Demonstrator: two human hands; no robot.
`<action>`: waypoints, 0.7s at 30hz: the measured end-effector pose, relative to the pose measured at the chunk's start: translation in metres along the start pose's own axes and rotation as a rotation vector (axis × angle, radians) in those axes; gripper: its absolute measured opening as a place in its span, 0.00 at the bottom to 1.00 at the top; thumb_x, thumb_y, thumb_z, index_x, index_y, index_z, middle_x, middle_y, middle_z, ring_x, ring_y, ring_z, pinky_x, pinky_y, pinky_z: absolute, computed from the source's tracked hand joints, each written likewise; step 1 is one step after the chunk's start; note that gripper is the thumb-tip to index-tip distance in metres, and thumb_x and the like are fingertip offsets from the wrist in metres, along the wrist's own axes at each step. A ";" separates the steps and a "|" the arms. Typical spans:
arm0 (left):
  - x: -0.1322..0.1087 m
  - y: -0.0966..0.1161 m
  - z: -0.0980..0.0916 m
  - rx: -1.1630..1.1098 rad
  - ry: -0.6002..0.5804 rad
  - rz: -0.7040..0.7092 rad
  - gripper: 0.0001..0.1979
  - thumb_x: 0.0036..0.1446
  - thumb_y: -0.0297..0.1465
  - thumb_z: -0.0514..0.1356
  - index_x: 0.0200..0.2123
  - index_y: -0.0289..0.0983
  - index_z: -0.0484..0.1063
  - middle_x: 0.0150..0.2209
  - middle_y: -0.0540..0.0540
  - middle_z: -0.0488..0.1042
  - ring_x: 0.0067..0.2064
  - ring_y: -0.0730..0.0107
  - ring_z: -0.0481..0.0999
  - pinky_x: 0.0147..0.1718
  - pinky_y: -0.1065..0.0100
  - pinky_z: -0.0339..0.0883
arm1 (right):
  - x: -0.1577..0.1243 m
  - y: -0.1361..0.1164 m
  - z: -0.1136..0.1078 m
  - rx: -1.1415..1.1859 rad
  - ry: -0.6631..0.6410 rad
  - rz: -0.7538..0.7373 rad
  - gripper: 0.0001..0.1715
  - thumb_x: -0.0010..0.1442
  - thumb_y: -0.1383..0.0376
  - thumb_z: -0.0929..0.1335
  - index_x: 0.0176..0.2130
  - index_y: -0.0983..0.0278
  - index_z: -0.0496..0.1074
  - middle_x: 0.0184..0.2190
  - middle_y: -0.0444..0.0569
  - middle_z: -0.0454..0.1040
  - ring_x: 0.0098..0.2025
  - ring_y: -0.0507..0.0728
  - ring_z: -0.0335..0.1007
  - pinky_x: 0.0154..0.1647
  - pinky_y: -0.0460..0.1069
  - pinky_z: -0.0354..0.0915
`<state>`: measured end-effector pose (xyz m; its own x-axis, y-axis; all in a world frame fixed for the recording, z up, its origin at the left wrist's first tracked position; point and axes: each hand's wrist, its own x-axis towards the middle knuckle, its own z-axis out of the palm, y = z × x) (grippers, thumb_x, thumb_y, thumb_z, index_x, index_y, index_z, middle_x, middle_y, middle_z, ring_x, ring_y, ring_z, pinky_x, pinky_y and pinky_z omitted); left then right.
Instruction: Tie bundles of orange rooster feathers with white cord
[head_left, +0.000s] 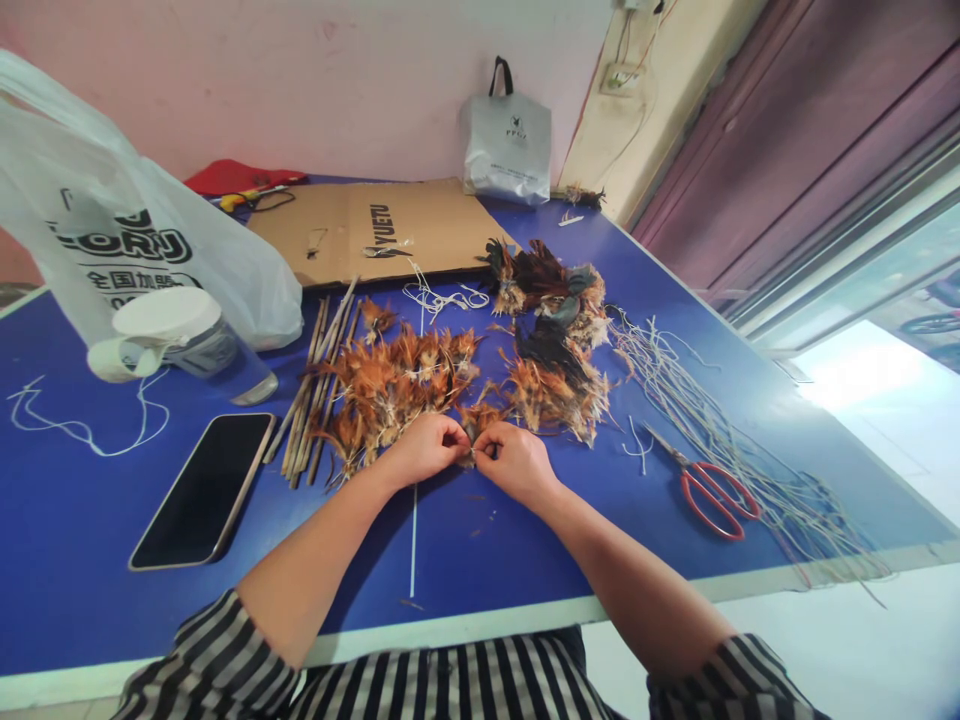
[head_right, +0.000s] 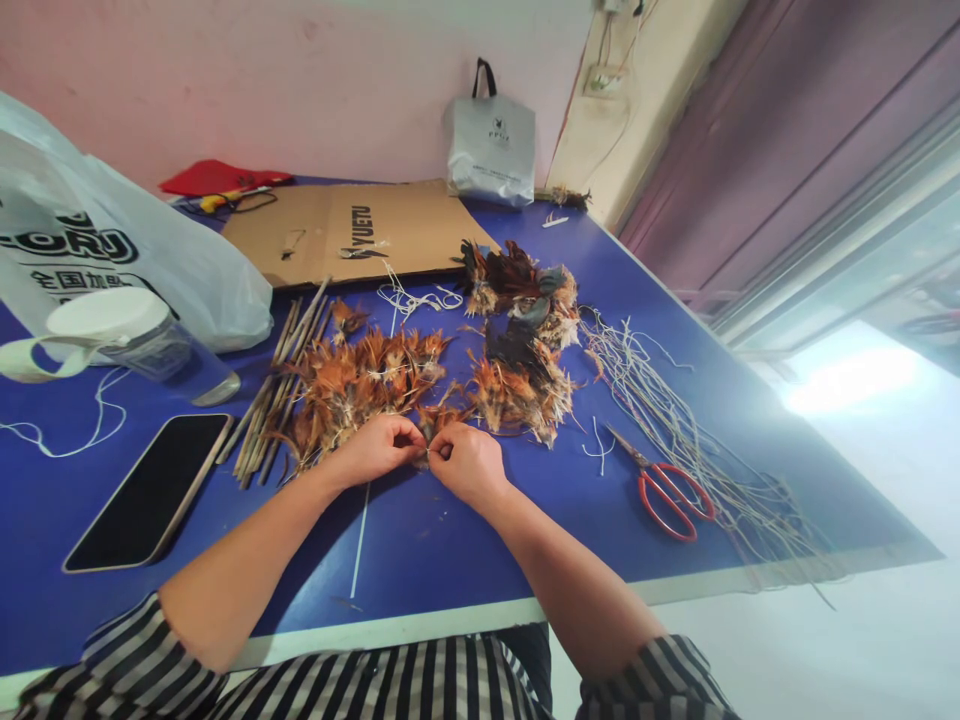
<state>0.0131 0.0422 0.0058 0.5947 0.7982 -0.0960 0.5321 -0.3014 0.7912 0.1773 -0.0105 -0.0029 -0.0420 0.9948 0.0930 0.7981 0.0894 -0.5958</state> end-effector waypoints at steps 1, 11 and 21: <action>0.000 -0.001 0.000 -0.012 -0.004 -0.006 0.08 0.47 0.30 0.58 0.27 0.33 0.76 0.26 0.48 0.75 0.28 0.72 0.71 0.28 0.73 0.61 | 0.000 0.000 0.000 0.007 -0.002 0.003 0.03 0.47 0.66 0.67 0.25 0.61 0.73 0.26 0.42 0.74 0.27 0.50 0.66 0.29 0.44 0.57; 0.001 -0.005 0.001 -0.011 -0.009 0.008 0.08 0.48 0.30 0.57 0.27 0.34 0.75 0.24 0.49 0.74 0.26 0.73 0.69 0.27 0.73 0.58 | 0.000 0.004 -0.001 0.121 0.001 -0.035 0.13 0.47 0.68 0.67 0.36 0.59 0.73 0.27 0.40 0.73 0.25 0.48 0.61 0.28 0.43 0.57; 0.001 -0.003 0.000 0.067 -0.006 0.028 0.07 0.48 0.29 0.57 0.27 0.34 0.75 0.27 0.48 0.75 0.29 0.71 0.71 0.30 0.71 0.59 | 0.001 0.010 -0.006 0.112 -0.042 -0.132 0.06 0.53 0.66 0.66 0.31 0.61 0.73 0.30 0.43 0.73 0.30 0.50 0.65 0.33 0.44 0.58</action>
<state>0.0119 0.0437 0.0035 0.6135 0.7858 -0.0785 0.5544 -0.3578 0.7515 0.1892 -0.0086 -0.0038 -0.1688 0.9750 0.1446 0.7123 0.2220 -0.6658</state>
